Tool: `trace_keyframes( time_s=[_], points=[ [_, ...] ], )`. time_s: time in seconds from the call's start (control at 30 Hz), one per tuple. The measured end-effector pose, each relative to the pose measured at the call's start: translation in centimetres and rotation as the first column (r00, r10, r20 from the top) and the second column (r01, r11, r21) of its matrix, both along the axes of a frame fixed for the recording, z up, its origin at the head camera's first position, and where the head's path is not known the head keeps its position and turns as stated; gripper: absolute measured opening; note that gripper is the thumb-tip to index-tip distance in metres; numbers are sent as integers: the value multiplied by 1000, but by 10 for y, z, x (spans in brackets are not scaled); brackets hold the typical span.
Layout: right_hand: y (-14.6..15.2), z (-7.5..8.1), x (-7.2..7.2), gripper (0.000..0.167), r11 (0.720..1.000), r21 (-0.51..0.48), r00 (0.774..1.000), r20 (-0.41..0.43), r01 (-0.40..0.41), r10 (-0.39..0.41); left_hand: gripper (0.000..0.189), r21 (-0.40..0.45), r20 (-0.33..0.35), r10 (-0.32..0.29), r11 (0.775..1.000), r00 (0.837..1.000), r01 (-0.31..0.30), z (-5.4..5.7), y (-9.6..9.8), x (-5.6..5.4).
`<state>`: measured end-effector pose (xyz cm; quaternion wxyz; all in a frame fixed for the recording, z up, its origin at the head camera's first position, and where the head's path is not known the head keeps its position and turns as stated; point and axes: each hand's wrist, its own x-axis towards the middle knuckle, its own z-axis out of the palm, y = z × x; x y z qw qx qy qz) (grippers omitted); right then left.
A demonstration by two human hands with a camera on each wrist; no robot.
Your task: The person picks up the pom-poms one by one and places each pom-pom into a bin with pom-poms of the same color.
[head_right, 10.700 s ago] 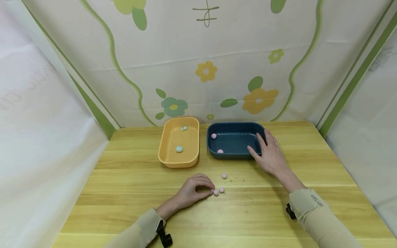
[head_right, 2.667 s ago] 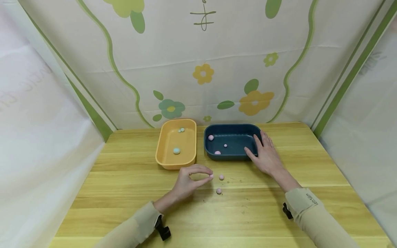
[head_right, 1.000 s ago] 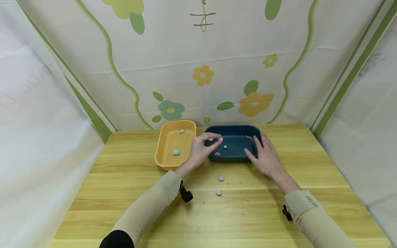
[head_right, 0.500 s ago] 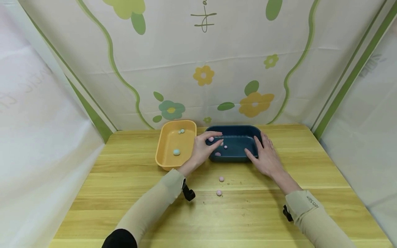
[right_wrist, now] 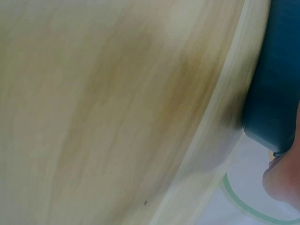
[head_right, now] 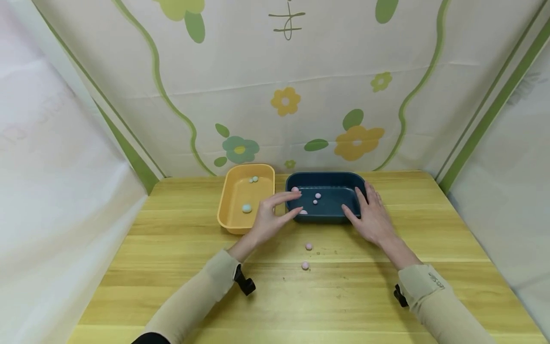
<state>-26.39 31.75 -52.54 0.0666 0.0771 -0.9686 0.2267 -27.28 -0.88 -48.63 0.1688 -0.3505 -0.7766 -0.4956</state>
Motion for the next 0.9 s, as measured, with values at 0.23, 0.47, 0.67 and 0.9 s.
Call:
trace_keyframes(
  time_s=[0.23,0.47,0.67,0.9],
  points=[
    [1,0,0,90,1000,2,1000,7,-4,4,45,-27,-20,-83,996,996,82,-6,-9,25],
    [2,0,-1,90,1000,2,1000,11,-5,5,79,-101,57,-164,980,985,169,-13,-20,46],
    [2,0,-1,90,1000,7,1000,16,-7,6,106,-162,173,-199,960,965,227,-17,-30,57],
    [1,0,0,90,1000,9,1000,21,-7,7,104,-240,274,-189,936,943,257,-26,-36,66]
  ],
)
